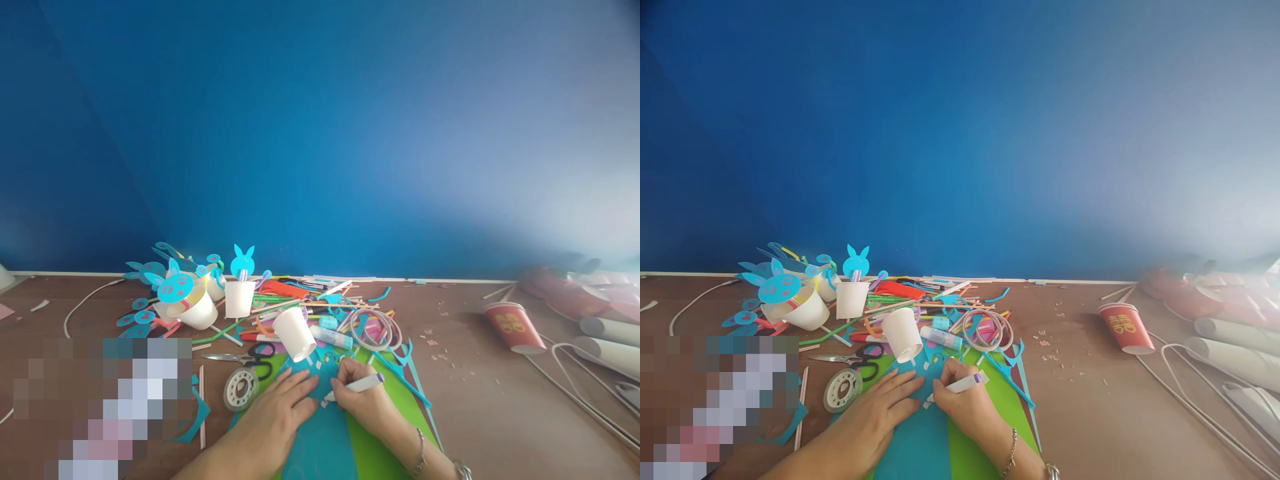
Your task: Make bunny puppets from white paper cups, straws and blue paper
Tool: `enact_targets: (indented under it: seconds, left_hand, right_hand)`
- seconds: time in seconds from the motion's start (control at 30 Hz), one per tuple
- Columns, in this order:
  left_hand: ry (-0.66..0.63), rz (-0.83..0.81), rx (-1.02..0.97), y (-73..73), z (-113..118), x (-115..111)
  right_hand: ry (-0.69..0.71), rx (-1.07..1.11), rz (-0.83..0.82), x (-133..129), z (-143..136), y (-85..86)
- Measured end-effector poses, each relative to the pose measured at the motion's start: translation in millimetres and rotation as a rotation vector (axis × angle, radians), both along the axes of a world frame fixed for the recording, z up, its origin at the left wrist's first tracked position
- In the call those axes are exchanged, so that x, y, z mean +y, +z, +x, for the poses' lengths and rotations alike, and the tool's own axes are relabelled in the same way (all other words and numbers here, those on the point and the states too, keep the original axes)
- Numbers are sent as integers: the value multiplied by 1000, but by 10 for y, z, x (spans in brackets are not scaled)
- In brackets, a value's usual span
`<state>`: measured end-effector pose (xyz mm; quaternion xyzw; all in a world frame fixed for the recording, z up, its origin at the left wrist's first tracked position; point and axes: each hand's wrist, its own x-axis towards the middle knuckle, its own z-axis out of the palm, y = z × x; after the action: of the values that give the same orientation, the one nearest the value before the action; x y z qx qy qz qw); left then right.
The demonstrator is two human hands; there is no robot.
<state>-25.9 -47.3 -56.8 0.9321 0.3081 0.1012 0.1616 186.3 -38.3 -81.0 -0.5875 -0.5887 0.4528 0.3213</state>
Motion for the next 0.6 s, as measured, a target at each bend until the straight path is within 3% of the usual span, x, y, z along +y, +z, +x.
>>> enact_targets:
  seconds: [0.6]
  left_hand:
    - [42, 85, -96, -151, -46, -17]
  right_hand:
    - [-24, -39, 0, 12, -37, 23]
